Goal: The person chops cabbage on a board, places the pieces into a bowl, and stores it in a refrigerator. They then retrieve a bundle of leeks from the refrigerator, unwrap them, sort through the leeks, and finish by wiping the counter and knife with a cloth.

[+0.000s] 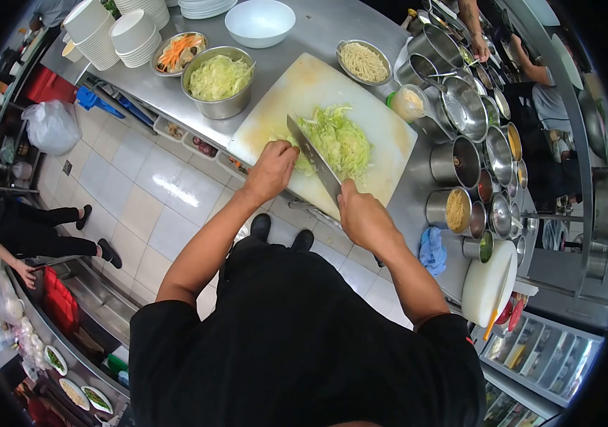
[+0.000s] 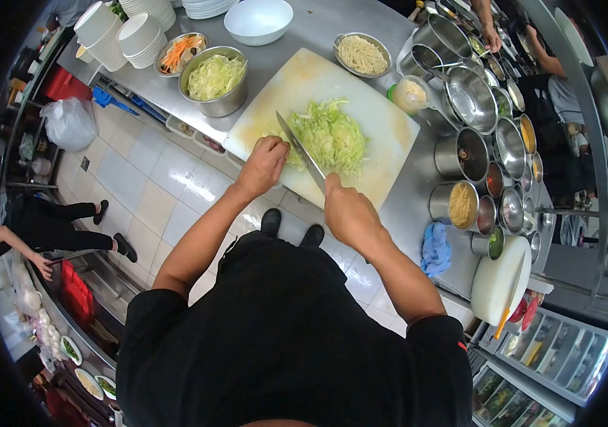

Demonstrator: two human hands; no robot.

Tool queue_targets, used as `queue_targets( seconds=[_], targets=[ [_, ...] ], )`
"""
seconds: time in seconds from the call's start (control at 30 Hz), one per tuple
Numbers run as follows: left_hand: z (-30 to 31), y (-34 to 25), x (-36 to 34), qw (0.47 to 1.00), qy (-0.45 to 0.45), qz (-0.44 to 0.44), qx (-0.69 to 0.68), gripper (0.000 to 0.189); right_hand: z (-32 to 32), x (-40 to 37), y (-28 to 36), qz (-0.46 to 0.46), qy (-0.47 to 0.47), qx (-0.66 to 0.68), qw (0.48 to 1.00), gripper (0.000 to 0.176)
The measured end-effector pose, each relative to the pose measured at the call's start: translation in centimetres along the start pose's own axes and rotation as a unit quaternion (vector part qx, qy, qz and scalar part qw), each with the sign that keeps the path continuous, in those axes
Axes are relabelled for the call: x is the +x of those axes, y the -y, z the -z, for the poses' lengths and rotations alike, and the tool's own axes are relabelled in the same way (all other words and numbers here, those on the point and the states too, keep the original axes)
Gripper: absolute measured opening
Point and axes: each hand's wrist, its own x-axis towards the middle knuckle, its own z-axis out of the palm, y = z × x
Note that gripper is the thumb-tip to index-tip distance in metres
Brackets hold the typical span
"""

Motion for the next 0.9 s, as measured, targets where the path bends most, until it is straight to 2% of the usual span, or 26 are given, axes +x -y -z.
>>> queue_targets(
  seconds=[0.17, 0.4, 0.57, 0.67, 0.77, 0.83, 0.9],
  targets=[
    [-0.3, 0.2, -0.4, 1.0, -0.002, -0.007, 0.006, 0.021, -2.3, 2.6, 0.4, -0.008, 0.049, -0.012, 0.999, 0.02],
    [-0.1, -0.1, -0.8, 1.0, -0.007, 0.004, 0.004, 0.023, 0.2, 1.4, 0.8, -0.015, 0.059, -0.005, 0.998, 0.023],
    [-0.3, 0.0, -1.3, 1.0, -0.001, -0.004, 0.02, 0.022, -2.1, 3.0, 0.2, 0.008, 0.061, 0.013, 0.998, 0.022],
    [-1.1, 0.0, -1.0, 1.0, -0.018, 0.013, 0.022, 0.022, -1.3, 2.8, -0.4, 0.011, 0.047, 0.034, 0.998, 0.02],
    [-2.5, -0.3, 0.4, 0.999, -0.039, -0.005, -0.006, 0.018, -1.0, 3.4, -1.6, -0.006, 0.036, 0.039, 0.999, 0.024],
    [-2.7, -0.6, 1.6, 0.994, -0.017, 0.054, -0.093, 0.014, -1.0, 3.4, -1.7, -0.023, 0.029, 0.032, 0.999, 0.026],
    [-2.5, -0.4, 1.5, 0.992, -0.021, 0.066, -0.102, 0.015, -0.5, 3.0, -1.4, -0.029, 0.027, 0.059, 0.998, 0.025]
  ],
)
